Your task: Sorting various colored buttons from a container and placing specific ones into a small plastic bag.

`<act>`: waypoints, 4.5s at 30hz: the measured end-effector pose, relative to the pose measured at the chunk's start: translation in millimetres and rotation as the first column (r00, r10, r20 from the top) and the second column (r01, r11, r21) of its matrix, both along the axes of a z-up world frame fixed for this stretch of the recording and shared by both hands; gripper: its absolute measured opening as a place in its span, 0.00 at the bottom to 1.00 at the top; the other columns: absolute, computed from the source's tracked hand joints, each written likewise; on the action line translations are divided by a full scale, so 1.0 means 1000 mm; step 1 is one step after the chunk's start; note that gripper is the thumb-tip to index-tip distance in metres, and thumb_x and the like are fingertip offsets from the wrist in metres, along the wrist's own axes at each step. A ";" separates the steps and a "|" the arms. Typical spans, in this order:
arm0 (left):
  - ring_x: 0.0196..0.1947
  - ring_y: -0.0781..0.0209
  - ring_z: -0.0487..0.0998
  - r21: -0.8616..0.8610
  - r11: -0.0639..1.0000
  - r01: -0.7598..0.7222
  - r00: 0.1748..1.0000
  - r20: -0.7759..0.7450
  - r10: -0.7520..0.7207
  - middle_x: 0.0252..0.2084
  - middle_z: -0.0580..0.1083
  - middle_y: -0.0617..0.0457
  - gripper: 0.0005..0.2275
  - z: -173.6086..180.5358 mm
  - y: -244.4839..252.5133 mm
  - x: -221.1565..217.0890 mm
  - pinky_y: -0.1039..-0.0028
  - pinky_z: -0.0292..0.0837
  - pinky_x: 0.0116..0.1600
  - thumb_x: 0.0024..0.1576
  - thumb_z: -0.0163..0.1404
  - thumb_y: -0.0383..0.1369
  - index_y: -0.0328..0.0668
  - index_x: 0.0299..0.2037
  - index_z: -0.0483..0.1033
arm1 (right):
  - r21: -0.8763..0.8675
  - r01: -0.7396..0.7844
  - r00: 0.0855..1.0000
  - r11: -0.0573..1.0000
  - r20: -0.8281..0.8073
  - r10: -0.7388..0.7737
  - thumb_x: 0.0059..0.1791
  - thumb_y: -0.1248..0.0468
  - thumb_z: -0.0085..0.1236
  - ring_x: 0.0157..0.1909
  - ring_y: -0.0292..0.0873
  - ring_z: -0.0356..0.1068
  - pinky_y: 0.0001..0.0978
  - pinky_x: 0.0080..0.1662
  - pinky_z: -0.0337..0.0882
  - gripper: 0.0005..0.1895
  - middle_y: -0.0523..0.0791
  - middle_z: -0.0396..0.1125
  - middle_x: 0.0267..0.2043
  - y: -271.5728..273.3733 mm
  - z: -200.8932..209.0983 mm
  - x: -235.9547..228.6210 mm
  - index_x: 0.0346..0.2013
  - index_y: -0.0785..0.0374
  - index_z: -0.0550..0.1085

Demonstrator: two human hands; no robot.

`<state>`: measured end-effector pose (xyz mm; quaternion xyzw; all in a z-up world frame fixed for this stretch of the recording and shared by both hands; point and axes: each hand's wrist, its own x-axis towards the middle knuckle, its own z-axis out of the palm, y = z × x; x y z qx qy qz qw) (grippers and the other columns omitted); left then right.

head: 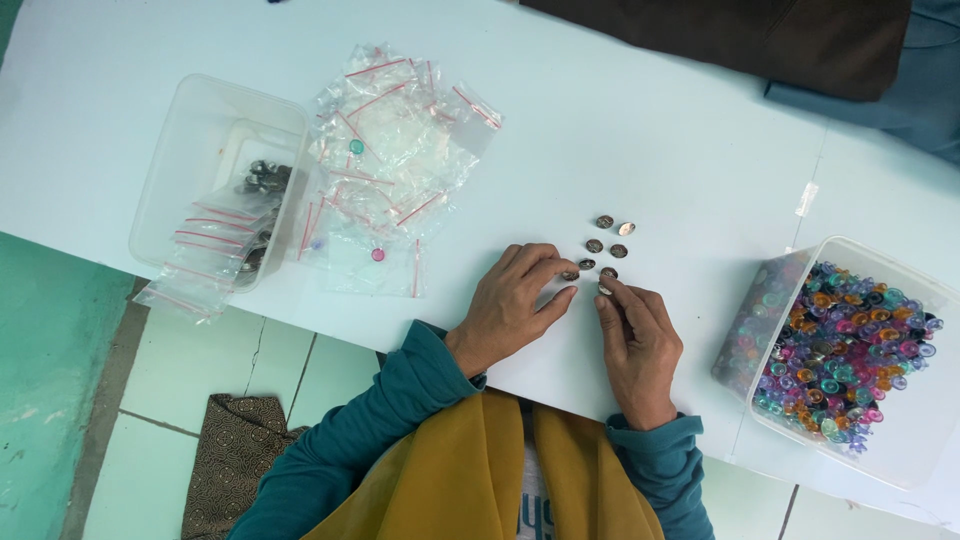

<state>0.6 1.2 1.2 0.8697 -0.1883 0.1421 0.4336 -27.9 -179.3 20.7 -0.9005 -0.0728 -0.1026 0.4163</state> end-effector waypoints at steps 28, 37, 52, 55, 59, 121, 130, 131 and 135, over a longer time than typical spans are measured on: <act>0.38 0.56 0.73 0.000 1.000 -0.009 1.000 0.011 0.009 0.41 0.68 0.53 0.06 -0.006 -0.003 -0.003 0.66 0.74 0.45 0.57 0.57 0.30 0.42 0.43 0.78 | -0.035 -0.013 0.999 0.999 0.037 0.014 0.55 0.74 0.58 0.33 0.50 0.72 0.33 0.30 0.68 0.09 0.54 0.69 0.37 -0.001 -0.001 0.001 0.48 0.70 0.80; 0.41 0.54 0.76 -0.106 0.994 -0.014 0.999 -0.044 0.010 0.41 0.69 0.53 0.07 -0.005 0.000 -0.002 0.65 0.75 0.47 0.59 0.56 0.29 0.42 0.45 0.78 | 0.068 0.019 0.998 0.997 0.056 -0.023 0.54 0.74 0.59 0.34 0.49 0.73 0.36 0.32 0.72 0.09 0.55 0.71 0.39 -0.010 -0.004 -0.004 0.49 0.72 0.79; 0.37 0.60 0.76 -0.324 0.940 -0.110 0.986 -0.154 0.062 0.41 0.72 0.54 0.05 -0.003 0.003 -0.012 0.72 0.74 0.37 0.64 0.51 0.29 0.45 0.47 0.79 | 0.282 0.066 0.998 0.957 -0.007 -0.067 0.56 0.72 0.56 0.38 0.45 0.71 0.37 0.40 0.75 0.13 0.55 0.65 0.45 -0.039 -0.009 -0.038 0.56 0.72 0.76; 0.37 0.60 0.76 -0.360 0.926 -0.116 0.986 -0.155 0.063 0.41 0.73 0.54 0.06 0.013 -0.007 -0.021 0.72 0.73 0.37 0.64 0.51 0.29 0.46 0.47 0.79 | 0.286 0.073 0.997 0.956 -0.060 -0.058 0.56 0.71 0.56 0.38 0.44 0.72 0.37 0.39 0.75 0.13 0.53 0.66 0.44 -0.048 0.004 -0.051 0.54 0.70 0.77; 0.48 0.60 0.77 -0.327 0.933 0.147 0.979 -0.089 -0.186 0.47 0.74 0.52 0.08 0.044 -0.045 -0.032 0.73 0.73 0.47 0.63 0.49 0.27 0.49 0.48 0.78 | 0.103 -0.098 0.973 0.990 -0.198 0.117 0.53 0.64 0.56 0.38 0.38 0.71 0.30 0.44 0.71 0.13 0.47 0.70 0.49 -0.073 0.042 -0.074 0.52 0.61 0.79; 0.58 0.30 0.73 -0.121 0.548 0.828 0.318 -0.704 -0.635 0.49 0.76 0.32 0.35 0.077 -0.264 0.110 0.42 0.63 0.64 0.61 0.27 0.56 0.29 0.47 0.78 | -0.051 0.099 0.815 0.994 -0.568 -0.110 0.50 0.79 0.39 0.53 0.68 0.71 0.63 0.48 0.73 0.32 0.68 0.68 0.55 -0.240 0.098 0.026 0.69 0.65 0.69; 0.43 0.59 0.74 -0.042 0.554 0.831 0.285 -0.824 -0.490 0.45 0.72 0.52 0.23 0.093 -0.270 0.107 0.75 0.81 0.37 0.60 0.35 0.52 0.49 0.53 0.74 | 0.096 0.127 0.741 0.987 -0.670 -0.030 0.52 0.76 0.35 0.55 0.51 0.73 0.42 0.55 0.78 0.33 0.51 0.61 0.71 -0.247 0.104 0.014 0.73 0.58 0.59; 0.35 0.62 0.68 -0.009 0.543 0.839 0.324 -0.795 -0.514 0.36 0.68 0.56 0.16 0.094 -0.269 0.107 0.72 0.70 0.36 0.62 0.38 0.50 0.50 0.43 0.71 | 0.070 0.154 0.746 0.986 -0.662 -0.069 0.53 0.75 0.36 0.51 0.48 0.72 0.41 0.54 0.77 0.32 0.49 0.64 0.68 -0.248 0.104 0.012 0.73 0.57 0.61; 0.40 0.52 0.76 0.170 0.593 0.787 0.542 -0.649 -0.533 0.44 0.78 0.50 0.11 0.076 -0.269 0.104 0.61 0.68 0.41 0.61 0.42 0.38 0.49 0.44 0.78 | -0.031 0.170 0.839 0.985 -0.519 -0.161 0.52 0.79 0.33 0.39 0.51 0.80 0.41 0.50 0.78 0.33 0.50 0.72 0.57 -0.243 0.107 -0.002 0.72 0.58 0.62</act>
